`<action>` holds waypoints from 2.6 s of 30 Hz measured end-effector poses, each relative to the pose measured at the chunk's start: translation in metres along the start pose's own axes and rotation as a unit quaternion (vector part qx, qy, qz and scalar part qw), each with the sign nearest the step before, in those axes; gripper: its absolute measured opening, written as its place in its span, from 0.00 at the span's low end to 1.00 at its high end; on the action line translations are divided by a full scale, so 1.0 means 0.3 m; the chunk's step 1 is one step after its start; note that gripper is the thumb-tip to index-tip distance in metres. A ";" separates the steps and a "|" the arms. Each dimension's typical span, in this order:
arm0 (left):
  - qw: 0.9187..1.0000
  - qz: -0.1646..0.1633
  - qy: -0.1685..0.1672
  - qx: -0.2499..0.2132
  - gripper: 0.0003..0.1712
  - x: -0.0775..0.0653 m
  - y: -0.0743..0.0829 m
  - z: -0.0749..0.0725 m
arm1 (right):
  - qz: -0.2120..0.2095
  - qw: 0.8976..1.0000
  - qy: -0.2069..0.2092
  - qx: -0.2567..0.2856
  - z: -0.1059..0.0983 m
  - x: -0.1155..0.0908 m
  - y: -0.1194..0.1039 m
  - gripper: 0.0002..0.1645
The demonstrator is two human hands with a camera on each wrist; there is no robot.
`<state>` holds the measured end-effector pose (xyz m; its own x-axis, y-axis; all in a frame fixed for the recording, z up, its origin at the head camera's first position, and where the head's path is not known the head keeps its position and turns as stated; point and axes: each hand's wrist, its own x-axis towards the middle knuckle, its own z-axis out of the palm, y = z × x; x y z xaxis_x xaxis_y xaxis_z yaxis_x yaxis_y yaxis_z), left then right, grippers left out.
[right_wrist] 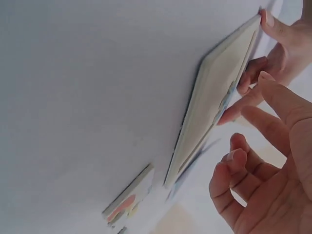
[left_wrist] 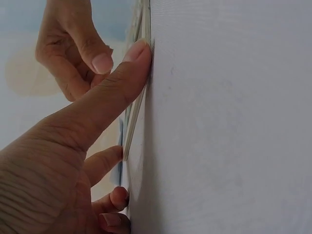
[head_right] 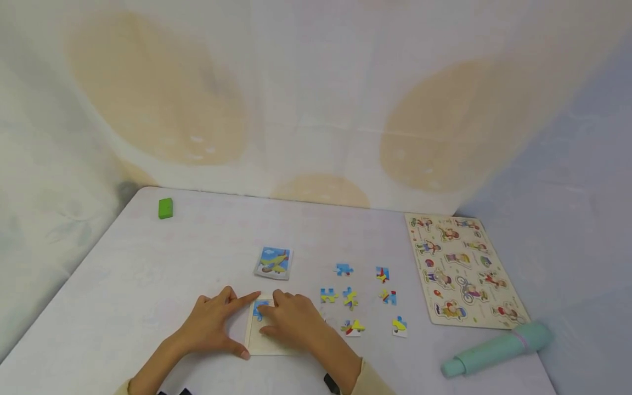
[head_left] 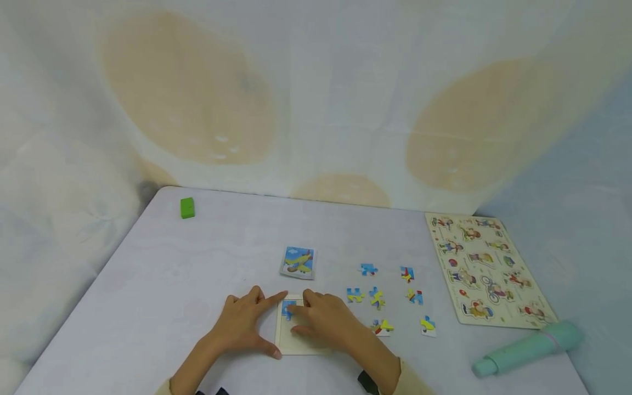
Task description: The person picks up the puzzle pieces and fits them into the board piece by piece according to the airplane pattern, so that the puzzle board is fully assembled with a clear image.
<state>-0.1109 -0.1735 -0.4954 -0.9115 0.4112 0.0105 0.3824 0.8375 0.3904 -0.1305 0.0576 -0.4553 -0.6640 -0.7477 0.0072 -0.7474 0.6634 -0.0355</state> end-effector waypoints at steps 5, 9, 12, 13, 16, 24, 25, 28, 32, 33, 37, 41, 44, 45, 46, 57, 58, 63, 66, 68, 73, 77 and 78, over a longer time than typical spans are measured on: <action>1.000 -0.002 0.000 -0.001 0.65 0.001 0.005 -0.003 | -0.035 0.998 0.035 -0.040 0.011 -0.039 -0.007 0.25; 1.000 0.000 0.003 -0.002 0.65 0.002 0.006 -0.003 | -0.031 0.998 0.027 -0.049 0.021 -0.044 -0.011 0.25; 1.000 -0.002 0.003 -0.003 0.65 0.001 0.005 0.000 | -0.022 0.998 0.012 -0.051 0.023 -0.043 -0.011 0.26; 1.000 -0.003 0.002 -0.004 0.65 0.000 0.004 0.000 | -0.020 0.998 0.009 -0.052 0.023 -0.043 -0.011 0.27; 1.000 -0.007 -0.002 -0.006 0.65 0.000 0.002 0.003 | -0.017 0.999 0.007 -0.048 0.022 -0.047 -0.008 0.28; 1.000 -0.004 -0.005 0.004 0.65 0.000 0.002 0.005 | -0.006 1.000 -0.002 -0.027 0.034 -0.055 0.024 0.36; 1.000 -0.003 -0.004 0.005 0.65 0.000 0.003 0.004 | -0.003 1.000 0.000 -0.020 0.030 -0.055 0.032 0.36; 1.000 -0.005 -0.004 0.001 0.65 0.000 0.005 0.003 | 0.017 0.999 0.006 0.030 0.014 -0.056 0.066 0.36; 1.000 -0.013 -0.007 -0.002 0.65 -0.001 0.003 0.001 | 0.057 0.990 0.006 0.125 -0.009 -0.062 0.121 0.34; 1.000 -0.015 -0.008 -0.002 0.65 -0.001 0.002 0.001 | 0.066 0.988 0.008 0.142 -0.013 -0.065 0.135 0.33; 1.000 -0.017 -0.006 -0.001 0.65 -0.002 0.001 0.000 | 0.092 0.976 0.017 0.199 -0.020 -0.081 0.187 0.31; 1.000 -0.022 -0.005 -0.005 0.66 -0.001 0.002 0.000 | 0.108 0.968 0.036 0.222 -0.017 -0.091 0.242 0.28; 1.000 -0.026 -0.005 -0.006 0.66 0.000 0.002 -0.002 | 0.130 0.962 0.047 0.236 -0.013 -0.094 0.287 0.27; 1.000 -0.027 -0.005 -0.007 0.66 0.000 0.003 -0.003 | 0.141 0.959 0.048 0.242 -0.013 -0.095 0.301 0.26; 1.000 -0.027 -0.006 -0.007 0.66 0.000 0.003 -0.003 | 0.152 0.955 0.050 0.249 -0.014 -0.097 0.316 0.26; 1.000 -0.025 -0.007 -0.011 0.66 0.000 0.001 -0.004 | 0.225 0.933 0.040 0.278 0.000 -0.123 0.461 0.24; 1.000 -0.024 -0.007 -0.011 0.66 0.000 0.001 -0.004 | 0.234 0.930 0.037 0.279 0.002 -0.124 0.469 0.24; 1.000 -0.025 -0.005 -0.014 0.66 -0.001 0.001 -0.005 | 0.269 0.921 0.025 0.282 0.007 -0.127 0.497 0.24; 1.000 -0.025 -0.004 -0.014 0.66 -0.001 0.000 -0.003 | 0.283 0.917 0.017 0.282 0.006 -0.127 0.506 0.24; 1.000 -0.025 -0.002 -0.013 0.66 0.000 -0.001 -0.001 | 0.291 0.913 0.012 0.285 0.006 -0.126 0.510 0.24; 1.000 -0.026 -0.001 -0.012 0.65 0.000 -0.003 0.002 | 0.298 0.911 0.008 0.285 0.012 -0.128 0.523 0.22; 1.000 -0.024 -0.002 -0.007 0.65 0.002 -0.005 0.003 | 0.291 0.915 0.012 0.278 0.018 -0.131 0.532 0.21; 1.000 -0.022 -0.001 -0.006 0.65 0.003 -0.004 0.003 | 0.290 0.916 0.012 0.277 0.018 -0.131 0.533 0.21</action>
<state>-0.1120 -0.1739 -0.4967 -0.9273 0.3742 -0.0092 0.3392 0.8506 0.4018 -0.2238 0.1929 -0.4666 -0.9511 -0.2696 -0.1509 -0.1486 0.8275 -0.5414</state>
